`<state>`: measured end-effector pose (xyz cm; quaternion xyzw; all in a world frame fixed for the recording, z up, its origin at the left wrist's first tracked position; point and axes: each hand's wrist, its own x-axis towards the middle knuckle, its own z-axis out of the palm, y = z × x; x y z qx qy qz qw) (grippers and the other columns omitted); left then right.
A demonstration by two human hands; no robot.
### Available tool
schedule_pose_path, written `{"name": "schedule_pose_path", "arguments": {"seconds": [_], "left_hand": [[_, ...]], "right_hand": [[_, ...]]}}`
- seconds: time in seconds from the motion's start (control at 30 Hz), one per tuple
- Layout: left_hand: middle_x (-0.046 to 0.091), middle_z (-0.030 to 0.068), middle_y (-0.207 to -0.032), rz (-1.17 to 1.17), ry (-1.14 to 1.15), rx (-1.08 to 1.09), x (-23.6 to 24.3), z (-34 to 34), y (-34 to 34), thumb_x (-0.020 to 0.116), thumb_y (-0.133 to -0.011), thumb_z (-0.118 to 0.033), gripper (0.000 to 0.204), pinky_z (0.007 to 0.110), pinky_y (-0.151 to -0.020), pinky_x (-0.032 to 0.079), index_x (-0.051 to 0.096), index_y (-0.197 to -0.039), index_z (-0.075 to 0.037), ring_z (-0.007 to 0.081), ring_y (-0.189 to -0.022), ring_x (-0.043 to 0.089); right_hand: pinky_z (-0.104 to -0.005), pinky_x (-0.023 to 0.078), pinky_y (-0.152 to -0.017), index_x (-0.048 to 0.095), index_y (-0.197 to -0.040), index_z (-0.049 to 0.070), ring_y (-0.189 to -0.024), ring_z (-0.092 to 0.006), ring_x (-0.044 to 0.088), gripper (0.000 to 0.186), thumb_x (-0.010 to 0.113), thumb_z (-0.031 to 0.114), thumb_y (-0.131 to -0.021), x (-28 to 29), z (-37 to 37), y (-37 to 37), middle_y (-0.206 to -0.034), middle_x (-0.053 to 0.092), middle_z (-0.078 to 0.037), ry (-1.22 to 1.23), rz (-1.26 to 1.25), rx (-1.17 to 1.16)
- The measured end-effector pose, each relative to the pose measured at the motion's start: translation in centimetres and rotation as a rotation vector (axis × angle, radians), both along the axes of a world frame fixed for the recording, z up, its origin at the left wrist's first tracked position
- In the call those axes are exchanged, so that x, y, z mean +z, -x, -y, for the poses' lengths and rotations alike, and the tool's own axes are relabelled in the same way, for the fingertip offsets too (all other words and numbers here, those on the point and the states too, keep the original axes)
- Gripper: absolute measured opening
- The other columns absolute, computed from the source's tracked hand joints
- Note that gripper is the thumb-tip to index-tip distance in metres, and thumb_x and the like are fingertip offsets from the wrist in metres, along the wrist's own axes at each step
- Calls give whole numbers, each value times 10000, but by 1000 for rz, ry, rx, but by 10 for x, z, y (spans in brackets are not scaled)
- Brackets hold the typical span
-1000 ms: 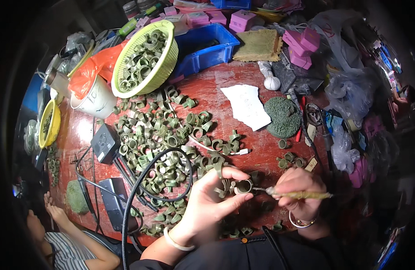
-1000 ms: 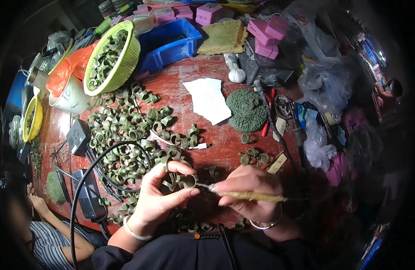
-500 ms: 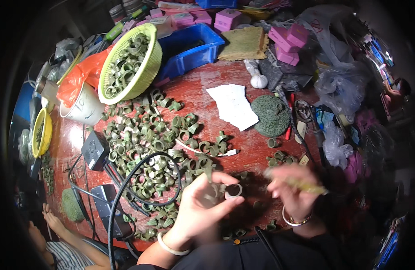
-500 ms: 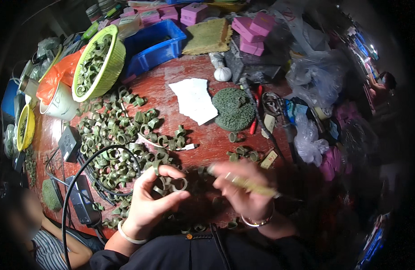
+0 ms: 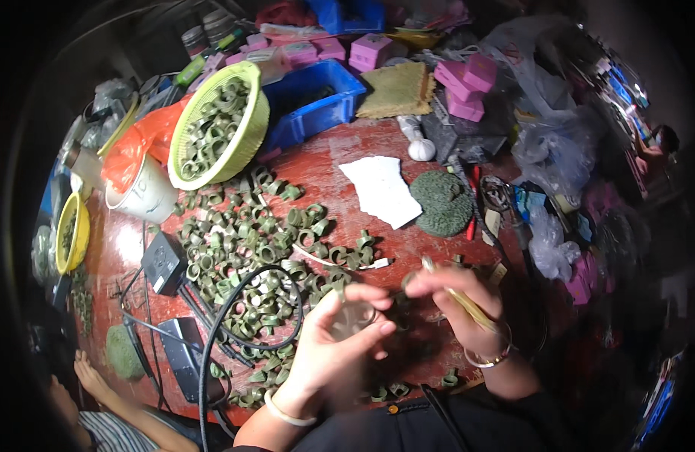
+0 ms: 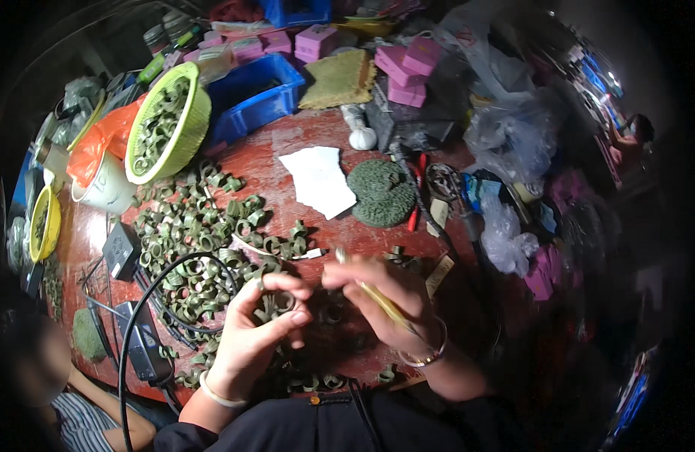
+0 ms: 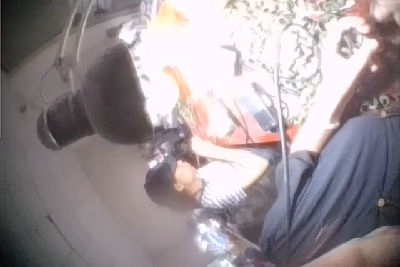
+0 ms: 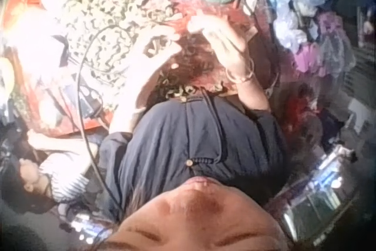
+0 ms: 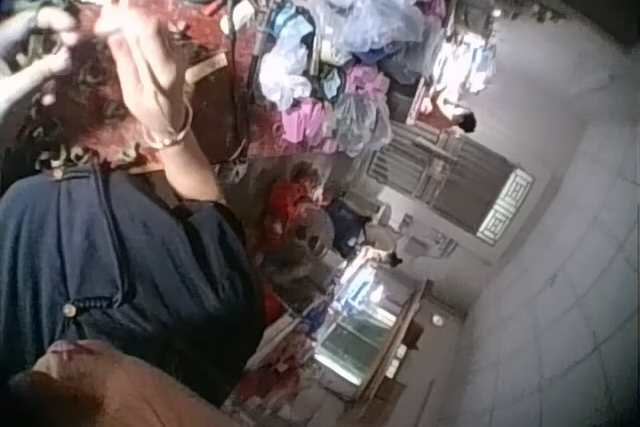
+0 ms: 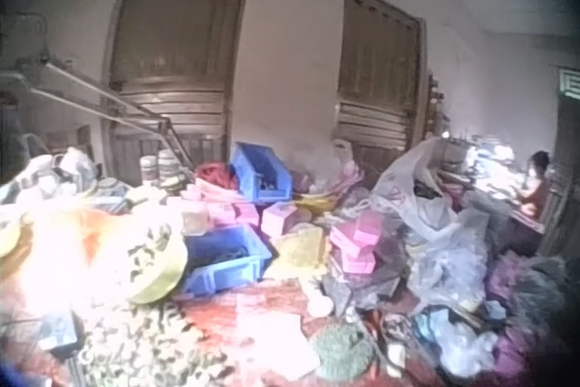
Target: Polishing the inner surface of small jade rings using a handheld rotary tool.
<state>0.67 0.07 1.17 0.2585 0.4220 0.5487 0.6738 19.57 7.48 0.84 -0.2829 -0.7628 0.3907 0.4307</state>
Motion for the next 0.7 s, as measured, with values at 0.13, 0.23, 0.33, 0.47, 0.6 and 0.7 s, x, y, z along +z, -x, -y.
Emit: {"name": "schedule_pose_path", "arguments": {"seconds": [0.13, 0.23, 0.33, 0.47, 0.6, 0.7], "left_hand": [[597, 69, -1012, 28, 29, -143, -2, -3, 2, 638, -884, -41, 265, 252, -626, 562, 551, -1130, 7, 132, -822, 621], [603, 78, -1008, 42, 57, -162, -3, -2, 2, 634, -887, -43, 204, 262, -640, 571, 570, -1073, 10, 132, -822, 621], [600, 94, -1033, 50, 9, -91, -6, -1, 1, 629, -882, -16, 153, 268, -654, 577, 574, -1022, 11, 133, -833, 621], [559, 135, -1127, 111, -38, 11, -8, -1, -1, 637, -832, 76, 151, 288, -666, 581, 565, -939, -2, 175, -893, 627], [571, 153, -1106, 250, -15, 73, -9, -2, -1, 651, -780, 127, 210, 305, -668, 577, 551, -886, -24, 229, -921, 634], [589, 157, -1077, 294, 32, 120, -5, -1, 1, 662, -765, 129, 236, 300, -654, 573, 540, -873, -41, 228, -914, 637]], "right_hand": [[-373, 503, -830, 563, -1126, -26, -862, -227, 658, 219, 535, 101, -950, 1, 9, -2, -954, 673, -157, 217, -236, 307], [-375, 505, -825, 565, -1122, -30, -846, -238, 656, 228, 566, 90, -928, 0, 7, -1, -943, 673, -147, 158, -193, 330], [-383, 507, -822, 581, -1099, -26, -812, -247, 655, 234, 604, 95, -899, 7, -2, 1, -940, 675, -135, -48, -95, 326], [-381, 494, -777, 601, -1100, -18, -761, -238, 631, 311, 596, 235, -918, 9, -2, -3, -937, 680, -120, -195, -101, 140], [-315, 491, -641, 626, -1043, -41, -682, -186, 621, 340, 632, 269, -902, 10, 1, -11, -861, 672, -121, -154, -122, 93], [-272, 493, -587, 636, -1012, -45, -663, -171, 622, 288, 703, 184, -850, 7, 10, -6, -845, 670, -116, 20, -159, 34]]}}
